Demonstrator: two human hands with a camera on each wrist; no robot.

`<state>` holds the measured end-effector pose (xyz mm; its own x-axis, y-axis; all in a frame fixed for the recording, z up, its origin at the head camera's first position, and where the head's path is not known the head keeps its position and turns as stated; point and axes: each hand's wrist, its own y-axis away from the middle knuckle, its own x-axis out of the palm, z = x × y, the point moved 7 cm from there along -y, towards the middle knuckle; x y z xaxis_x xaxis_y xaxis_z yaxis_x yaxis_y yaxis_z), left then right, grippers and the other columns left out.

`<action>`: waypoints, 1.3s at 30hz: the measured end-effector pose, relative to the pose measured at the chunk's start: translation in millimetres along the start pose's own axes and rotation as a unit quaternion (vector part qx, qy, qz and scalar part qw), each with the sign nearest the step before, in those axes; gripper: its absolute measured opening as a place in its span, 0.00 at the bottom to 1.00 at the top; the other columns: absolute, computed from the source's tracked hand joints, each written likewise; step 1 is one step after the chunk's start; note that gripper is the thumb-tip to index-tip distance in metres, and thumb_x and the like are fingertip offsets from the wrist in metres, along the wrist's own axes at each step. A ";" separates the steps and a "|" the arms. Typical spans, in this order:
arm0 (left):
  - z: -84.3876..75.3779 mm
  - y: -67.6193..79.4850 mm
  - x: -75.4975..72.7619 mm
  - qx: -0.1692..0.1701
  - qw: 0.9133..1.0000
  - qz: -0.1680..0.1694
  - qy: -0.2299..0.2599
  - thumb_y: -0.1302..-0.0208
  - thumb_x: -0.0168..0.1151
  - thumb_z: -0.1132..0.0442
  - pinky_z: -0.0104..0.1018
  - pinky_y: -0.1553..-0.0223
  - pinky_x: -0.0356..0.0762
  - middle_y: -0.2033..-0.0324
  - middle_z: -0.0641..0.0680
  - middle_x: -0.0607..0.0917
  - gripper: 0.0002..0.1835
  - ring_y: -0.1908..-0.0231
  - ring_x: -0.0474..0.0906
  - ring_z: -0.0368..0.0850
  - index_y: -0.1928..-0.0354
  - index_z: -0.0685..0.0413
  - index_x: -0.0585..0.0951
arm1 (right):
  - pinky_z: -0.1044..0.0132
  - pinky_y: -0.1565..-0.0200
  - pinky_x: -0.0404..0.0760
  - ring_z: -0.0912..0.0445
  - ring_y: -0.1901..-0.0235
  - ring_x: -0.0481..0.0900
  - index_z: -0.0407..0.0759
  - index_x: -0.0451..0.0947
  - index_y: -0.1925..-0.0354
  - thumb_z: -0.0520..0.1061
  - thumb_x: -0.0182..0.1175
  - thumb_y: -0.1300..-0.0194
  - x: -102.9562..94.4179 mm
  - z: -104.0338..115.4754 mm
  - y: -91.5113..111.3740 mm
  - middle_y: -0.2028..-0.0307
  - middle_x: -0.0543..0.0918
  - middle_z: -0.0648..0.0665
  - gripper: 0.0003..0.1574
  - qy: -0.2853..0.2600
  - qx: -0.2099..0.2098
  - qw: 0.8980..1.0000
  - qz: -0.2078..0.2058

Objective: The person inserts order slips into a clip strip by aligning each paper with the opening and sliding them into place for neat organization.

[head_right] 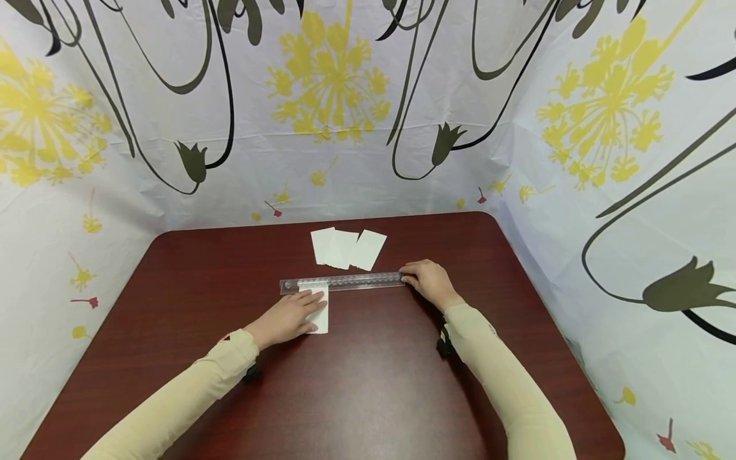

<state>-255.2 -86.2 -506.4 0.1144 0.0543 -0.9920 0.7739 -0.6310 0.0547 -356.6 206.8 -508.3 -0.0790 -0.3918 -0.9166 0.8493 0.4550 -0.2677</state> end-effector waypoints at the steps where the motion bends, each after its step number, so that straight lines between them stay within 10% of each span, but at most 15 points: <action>1: -0.4 0.0 -0.1 -0.001 1.000 0.001 0.002 0.32 0.62 0.49 0.61 0.33 0.69 0.29 0.58 0.70 0.32 0.30 0.66 0.62 0.30 0.54 0.71 | 0.46 0.42 0.80 0.45 0.45 0.83 0.45 0.85 0.48 0.49 0.65 0.35 0.3 0.0 0.2 0.48 0.87 0.42 0.18 0.000 -0.001 1.000 -0.001; 39: -10.6 -11.6 3.6 0.002 1.000 -0.002 -0.001 0.32 0.61 0.48 0.62 0.32 0.68 0.28 0.57 0.69 0.32 0.29 0.66 0.61 0.30 0.52 0.70 | 0.46 0.42 0.80 0.45 0.45 0.83 0.45 0.85 0.48 0.49 0.65 0.35 1.5 0.6 0.9 0.48 0.87 0.41 0.18 0.009 -0.015 1.000 -0.010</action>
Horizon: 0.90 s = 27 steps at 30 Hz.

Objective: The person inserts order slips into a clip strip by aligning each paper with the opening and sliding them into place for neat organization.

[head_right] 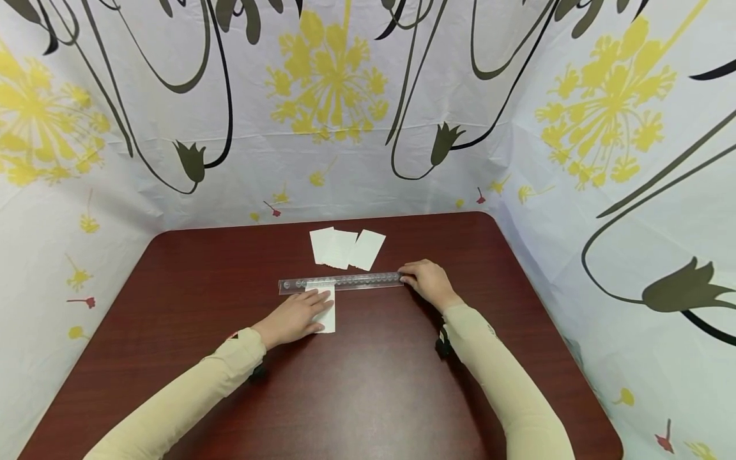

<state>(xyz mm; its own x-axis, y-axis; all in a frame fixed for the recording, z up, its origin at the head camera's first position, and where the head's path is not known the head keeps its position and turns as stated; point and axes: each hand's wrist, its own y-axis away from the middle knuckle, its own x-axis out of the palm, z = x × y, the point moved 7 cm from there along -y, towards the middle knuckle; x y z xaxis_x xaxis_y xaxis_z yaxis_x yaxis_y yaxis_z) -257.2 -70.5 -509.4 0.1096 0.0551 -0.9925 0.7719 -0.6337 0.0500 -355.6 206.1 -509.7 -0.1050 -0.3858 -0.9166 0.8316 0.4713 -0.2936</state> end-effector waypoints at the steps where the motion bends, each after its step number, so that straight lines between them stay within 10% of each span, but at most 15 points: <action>1: 0.2 -0.5 0.7 0.000 1.000 0.001 -0.003 0.32 0.61 0.48 0.62 0.32 0.68 0.28 0.57 0.69 0.32 0.29 0.65 0.61 0.29 0.52 0.70 | 0.46 0.43 0.80 0.45 0.46 0.83 0.45 0.85 0.48 0.49 0.66 0.35 -0.2 0.1 0.0 0.48 0.87 0.41 0.18 0.000 -0.002 1.000 -0.002; 27: 3.4 -0.5 1.3 0.006 1.000 0.007 -0.001 0.32 0.61 0.46 0.61 0.33 0.69 0.27 0.55 0.67 0.33 0.28 0.64 0.59 0.29 0.50 0.69 | 0.46 0.44 0.81 0.45 0.46 0.84 0.45 0.86 0.50 0.48 0.66 0.36 -2.5 2.0 0.2 0.49 0.88 0.41 0.17 -0.003 -0.008 1.000 -0.009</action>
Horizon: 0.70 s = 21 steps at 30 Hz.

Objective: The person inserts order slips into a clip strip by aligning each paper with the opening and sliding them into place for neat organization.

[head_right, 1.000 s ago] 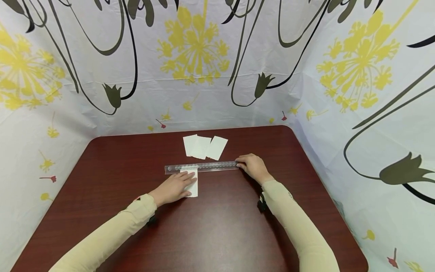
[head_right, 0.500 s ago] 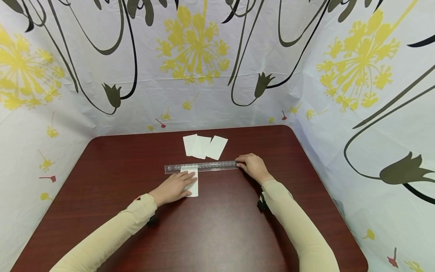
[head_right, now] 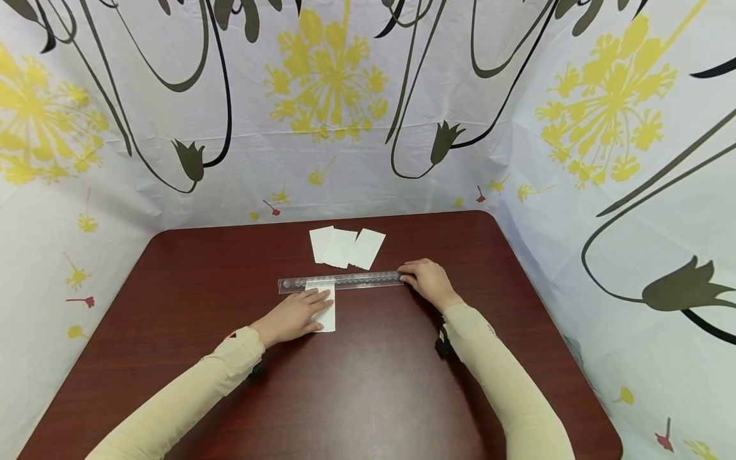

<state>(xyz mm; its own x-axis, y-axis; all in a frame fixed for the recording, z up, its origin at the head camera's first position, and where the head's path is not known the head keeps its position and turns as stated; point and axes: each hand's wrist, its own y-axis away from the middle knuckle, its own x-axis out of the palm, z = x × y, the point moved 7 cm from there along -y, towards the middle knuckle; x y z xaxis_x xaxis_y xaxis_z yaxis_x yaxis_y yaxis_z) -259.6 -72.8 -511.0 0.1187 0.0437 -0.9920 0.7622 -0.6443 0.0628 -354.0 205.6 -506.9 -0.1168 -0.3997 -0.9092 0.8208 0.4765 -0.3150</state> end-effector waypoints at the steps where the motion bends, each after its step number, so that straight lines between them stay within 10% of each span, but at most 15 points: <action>1: -0.3 -0.5 0.4 0.000 1.000 0.001 -0.001 0.32 0.61 0.46 0.61 0.33 0.69 0.27 0.55 0.67 0.33 0.27 0.64 0.59 0.29 0.50 0.69 | 0.46 0.44 0.81 0.45 0.46 0.84 0.45 0.86 0.50 0.48 0.66 0.36 -0.4 0.1 0.2 0.49 0.88 0.41 0.17 0.000 0.000 1.000 -0.001; 21: -11.9 -12.0 0.6 0.018 1.000 -0.001 -0.011 0.32 0.60 0.46 0.60 0.32 0.68 0.27 0.56 0.67 0.33 0.28 0.64 0.60 0.29 0.51 0.69 | 0.47 0.43 0.80 0.45 0.46 0.84 0.46 0.86 0.50 0.49 0.66 0.36 1.0 -1.1 -0.3 0.49 0.88 0.42 0.17 0.006 0.004 1.000 -0.001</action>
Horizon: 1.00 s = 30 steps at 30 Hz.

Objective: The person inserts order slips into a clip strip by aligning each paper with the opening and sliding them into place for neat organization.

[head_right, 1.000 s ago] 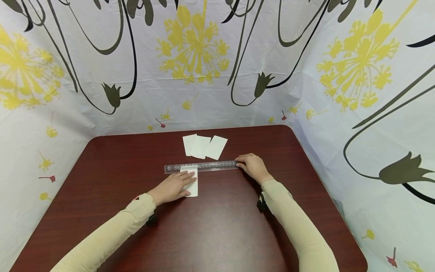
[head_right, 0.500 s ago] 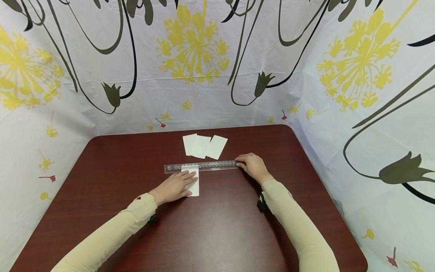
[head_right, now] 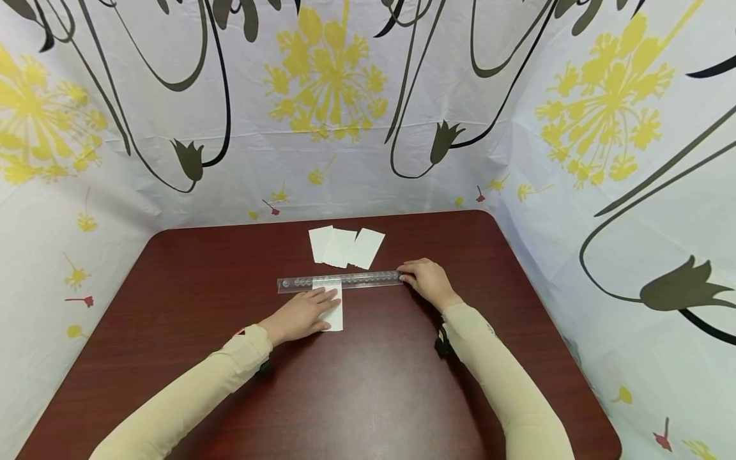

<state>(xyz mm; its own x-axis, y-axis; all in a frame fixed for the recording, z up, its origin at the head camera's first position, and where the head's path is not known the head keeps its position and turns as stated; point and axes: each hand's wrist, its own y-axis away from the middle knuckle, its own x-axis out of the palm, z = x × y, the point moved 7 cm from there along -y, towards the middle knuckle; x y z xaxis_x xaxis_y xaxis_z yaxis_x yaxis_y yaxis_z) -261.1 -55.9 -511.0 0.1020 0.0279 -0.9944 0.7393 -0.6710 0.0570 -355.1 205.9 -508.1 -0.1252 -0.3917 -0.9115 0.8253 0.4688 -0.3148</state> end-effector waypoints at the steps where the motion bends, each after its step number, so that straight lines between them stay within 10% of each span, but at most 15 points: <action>1: -0.3 -0.5 0.1 0.000 1.000 0.001 -0.001 0.32 0.60 0.45 0.60 0.32 0.68 0.27 0.56 0.67 0.34 0.28 0.64 0.60 0.29 0.51 0.69 | 0.47 0.43 0.80 0.45 0.46 0.84 0.46 0.86 0.50 0.49 0.66 0.35 0.1 0.2 0.0 0.49 0.88 0.42 0.17 0.000 0.000 1.000 0.001; 30: -2.6 -2.5 0.1 -0.004 1.000 0.004 0.001 0.31 0.59 0.46 0.59 0.32 0.68 0.26 0.55 0.66 0.33 0.28 0.64 0.59 0.28 0.50 0.68 | 0.46 0.42 0.80 0.44 0.45 0.83 0.46 0.86 0.49 0.49 0.66 0.35 1.0 -0.4 0.8 0.48 0.87 0.41 0.17 -0.006 0.004 1.000 0.002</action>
<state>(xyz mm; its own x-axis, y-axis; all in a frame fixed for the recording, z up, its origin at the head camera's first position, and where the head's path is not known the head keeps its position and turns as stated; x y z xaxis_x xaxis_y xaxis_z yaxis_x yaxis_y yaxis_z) -261.3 -52.3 -511.0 0.1090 0.0253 -0.9937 0.7442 -0.6648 0.0647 -354.7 206.2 -509.3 -0.1150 -0.3996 -0.9095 0.8298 0.4647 -0.3091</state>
